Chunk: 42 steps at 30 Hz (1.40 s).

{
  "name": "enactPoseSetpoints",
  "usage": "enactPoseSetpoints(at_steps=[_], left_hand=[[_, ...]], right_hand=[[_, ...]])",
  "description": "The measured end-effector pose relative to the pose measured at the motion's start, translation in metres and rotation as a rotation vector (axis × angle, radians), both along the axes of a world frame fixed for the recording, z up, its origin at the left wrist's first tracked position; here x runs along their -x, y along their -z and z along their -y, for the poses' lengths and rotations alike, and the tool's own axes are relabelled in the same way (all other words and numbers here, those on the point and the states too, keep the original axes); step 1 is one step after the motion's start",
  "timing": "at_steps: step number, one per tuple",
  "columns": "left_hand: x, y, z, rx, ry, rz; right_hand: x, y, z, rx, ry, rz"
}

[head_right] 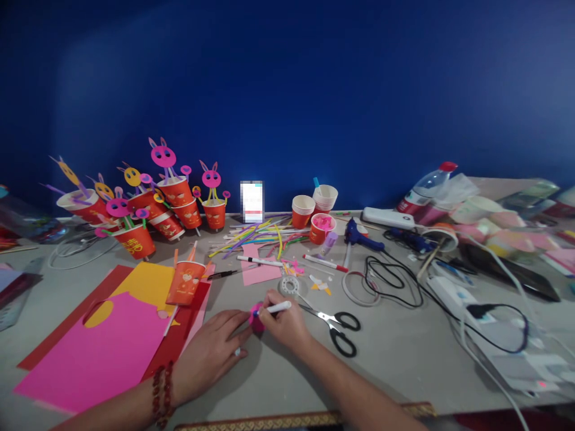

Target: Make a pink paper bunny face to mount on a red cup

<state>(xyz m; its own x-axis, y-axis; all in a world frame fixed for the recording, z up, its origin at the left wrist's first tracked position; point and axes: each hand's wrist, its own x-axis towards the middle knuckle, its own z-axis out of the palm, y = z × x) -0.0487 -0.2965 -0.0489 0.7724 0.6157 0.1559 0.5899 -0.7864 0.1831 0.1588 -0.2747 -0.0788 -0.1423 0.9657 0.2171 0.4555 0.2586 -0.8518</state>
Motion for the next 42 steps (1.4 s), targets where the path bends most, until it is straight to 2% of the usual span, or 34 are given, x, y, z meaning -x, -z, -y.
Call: enactPoseSetpoints(at_steps=[7, 15, 22, 42], left_hand=[[0.000, -0.002, 0.000, 0.005, -0.001, 0.016], [0.000, 0.004, 0.000, -0.016, 0.010, -0.011], [0.000, 0.008, 0.000, -0.001, -0.002, 0.002], [-0.001, 0.005, 0.001, -0.006, -0.008, 0.011]], right_hand=[[0.000, 0.001, 0.000, -0.008, -0.009, -0.007], [-0.005, -0.005, 0.000, -0.029, 0.097, -0.160], [-0.019, -0.007, 0.004, 0.013, 0.080, -0.085], [-0.016, -0.002, 0.004, -0.008, 0.054, -0.018]])
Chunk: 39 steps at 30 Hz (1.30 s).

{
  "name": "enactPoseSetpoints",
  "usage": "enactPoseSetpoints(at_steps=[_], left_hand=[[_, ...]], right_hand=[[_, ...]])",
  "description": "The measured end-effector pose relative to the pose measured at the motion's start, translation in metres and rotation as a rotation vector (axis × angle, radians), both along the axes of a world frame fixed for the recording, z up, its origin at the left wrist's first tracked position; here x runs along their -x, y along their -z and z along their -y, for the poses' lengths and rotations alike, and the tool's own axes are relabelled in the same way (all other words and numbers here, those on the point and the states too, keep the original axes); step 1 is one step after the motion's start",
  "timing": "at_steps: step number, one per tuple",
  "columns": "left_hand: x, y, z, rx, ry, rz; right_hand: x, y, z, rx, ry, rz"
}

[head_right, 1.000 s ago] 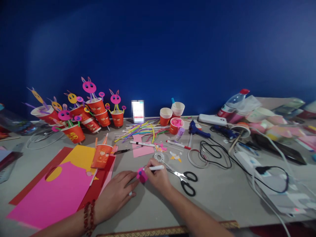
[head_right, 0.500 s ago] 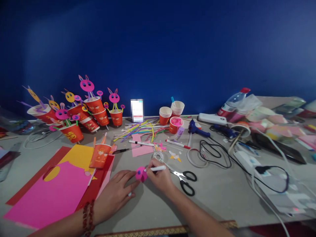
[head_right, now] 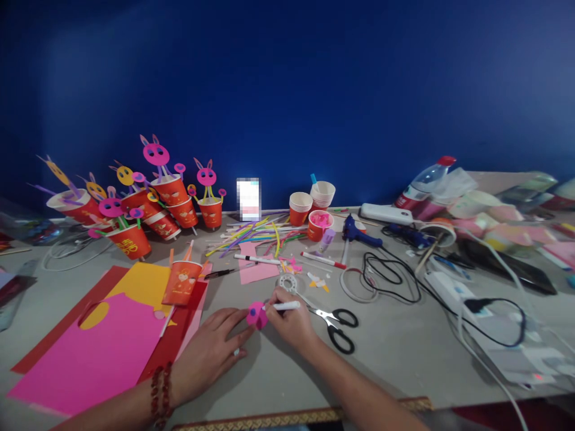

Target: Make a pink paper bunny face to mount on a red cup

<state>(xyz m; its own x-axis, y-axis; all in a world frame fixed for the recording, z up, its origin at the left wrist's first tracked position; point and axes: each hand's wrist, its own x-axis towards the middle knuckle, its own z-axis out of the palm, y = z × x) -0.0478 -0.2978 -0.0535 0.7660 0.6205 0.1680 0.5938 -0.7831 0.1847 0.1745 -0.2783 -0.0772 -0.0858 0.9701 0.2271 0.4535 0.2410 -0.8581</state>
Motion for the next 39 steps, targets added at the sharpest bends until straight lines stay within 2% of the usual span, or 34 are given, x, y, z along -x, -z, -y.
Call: enactPoseSetpoints(at_steps=[39], left_hand=[[0.0002, 0.0021, 0.0001, 0.007, 0.003, -0.028]], right_hand=[[-0.0011, 0.0041, 0.0008, 0.010, -0.031, 0.068]])
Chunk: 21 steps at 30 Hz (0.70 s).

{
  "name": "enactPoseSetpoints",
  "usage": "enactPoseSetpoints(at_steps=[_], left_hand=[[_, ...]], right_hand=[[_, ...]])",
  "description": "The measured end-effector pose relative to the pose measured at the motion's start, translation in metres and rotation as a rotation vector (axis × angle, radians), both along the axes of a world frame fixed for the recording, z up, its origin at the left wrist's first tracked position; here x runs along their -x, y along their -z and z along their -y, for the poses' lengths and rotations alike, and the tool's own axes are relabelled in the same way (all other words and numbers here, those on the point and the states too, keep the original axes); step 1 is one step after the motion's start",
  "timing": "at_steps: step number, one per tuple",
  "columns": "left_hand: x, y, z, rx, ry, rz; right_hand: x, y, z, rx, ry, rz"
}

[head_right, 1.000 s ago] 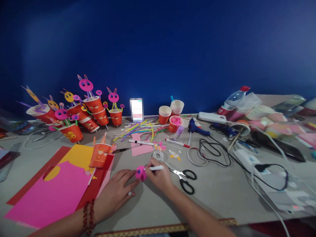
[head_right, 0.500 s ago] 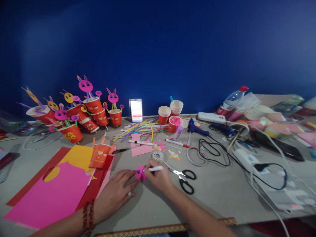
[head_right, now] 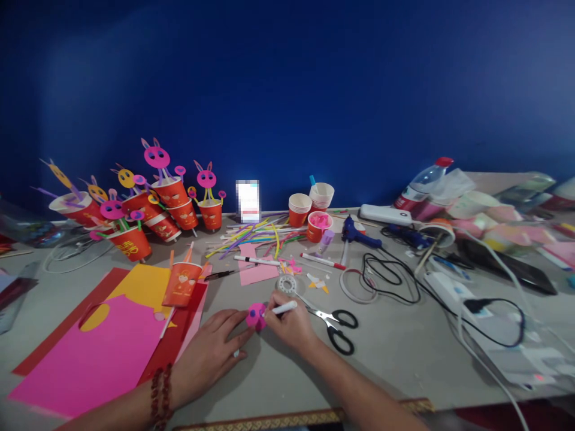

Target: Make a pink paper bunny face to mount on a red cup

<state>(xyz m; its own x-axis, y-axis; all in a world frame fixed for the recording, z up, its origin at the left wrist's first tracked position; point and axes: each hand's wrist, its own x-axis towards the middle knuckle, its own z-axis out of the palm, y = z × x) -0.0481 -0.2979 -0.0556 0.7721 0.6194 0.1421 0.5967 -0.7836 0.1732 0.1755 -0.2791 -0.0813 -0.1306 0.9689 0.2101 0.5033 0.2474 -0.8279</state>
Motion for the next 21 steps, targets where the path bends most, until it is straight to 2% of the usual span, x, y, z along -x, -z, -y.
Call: enactPoseSetpoints(at_steps=[21], left_hand=[[0.0006, 0.0009, 0.0005, 0.001, -0.007, 0.016]], right_hand=[[-0.0007, 0.0026, -0.0014, 0.007, 0.067, -0.021]])
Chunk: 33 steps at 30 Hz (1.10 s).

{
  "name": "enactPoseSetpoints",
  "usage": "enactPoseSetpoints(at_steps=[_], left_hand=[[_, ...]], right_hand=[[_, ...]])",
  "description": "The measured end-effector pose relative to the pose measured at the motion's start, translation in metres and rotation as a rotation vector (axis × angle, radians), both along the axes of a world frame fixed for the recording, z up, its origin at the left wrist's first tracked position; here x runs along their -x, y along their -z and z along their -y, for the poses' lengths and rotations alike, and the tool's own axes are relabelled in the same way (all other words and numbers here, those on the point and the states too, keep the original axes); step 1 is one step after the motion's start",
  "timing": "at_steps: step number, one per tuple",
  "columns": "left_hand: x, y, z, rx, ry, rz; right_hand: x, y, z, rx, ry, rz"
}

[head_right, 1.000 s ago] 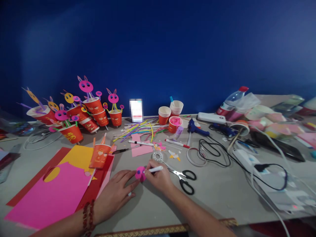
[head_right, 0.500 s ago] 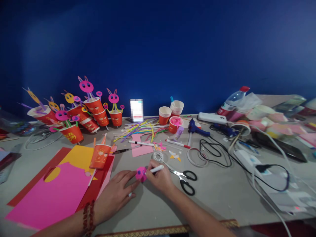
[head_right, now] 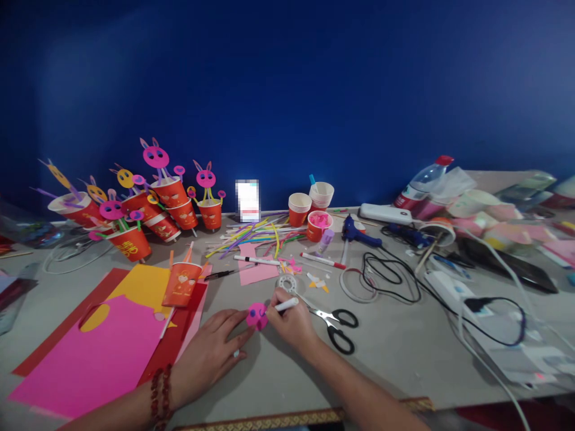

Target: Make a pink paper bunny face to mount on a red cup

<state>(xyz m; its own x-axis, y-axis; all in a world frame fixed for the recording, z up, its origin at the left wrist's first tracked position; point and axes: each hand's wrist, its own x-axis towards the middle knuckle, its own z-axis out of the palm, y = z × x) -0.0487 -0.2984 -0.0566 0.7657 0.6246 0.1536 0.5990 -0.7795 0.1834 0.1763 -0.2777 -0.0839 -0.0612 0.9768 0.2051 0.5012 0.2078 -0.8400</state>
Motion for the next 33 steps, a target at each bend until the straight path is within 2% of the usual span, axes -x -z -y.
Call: enactPoseSetpoints(at_steps=[33], left_hand=[[-0.0005, -0.0014, 0.0000, -0.021, -0.002, -0.001]], right_hand=[[0.0017, -0.0095, -0.0003, 0.010, -0.050, -0.029]])
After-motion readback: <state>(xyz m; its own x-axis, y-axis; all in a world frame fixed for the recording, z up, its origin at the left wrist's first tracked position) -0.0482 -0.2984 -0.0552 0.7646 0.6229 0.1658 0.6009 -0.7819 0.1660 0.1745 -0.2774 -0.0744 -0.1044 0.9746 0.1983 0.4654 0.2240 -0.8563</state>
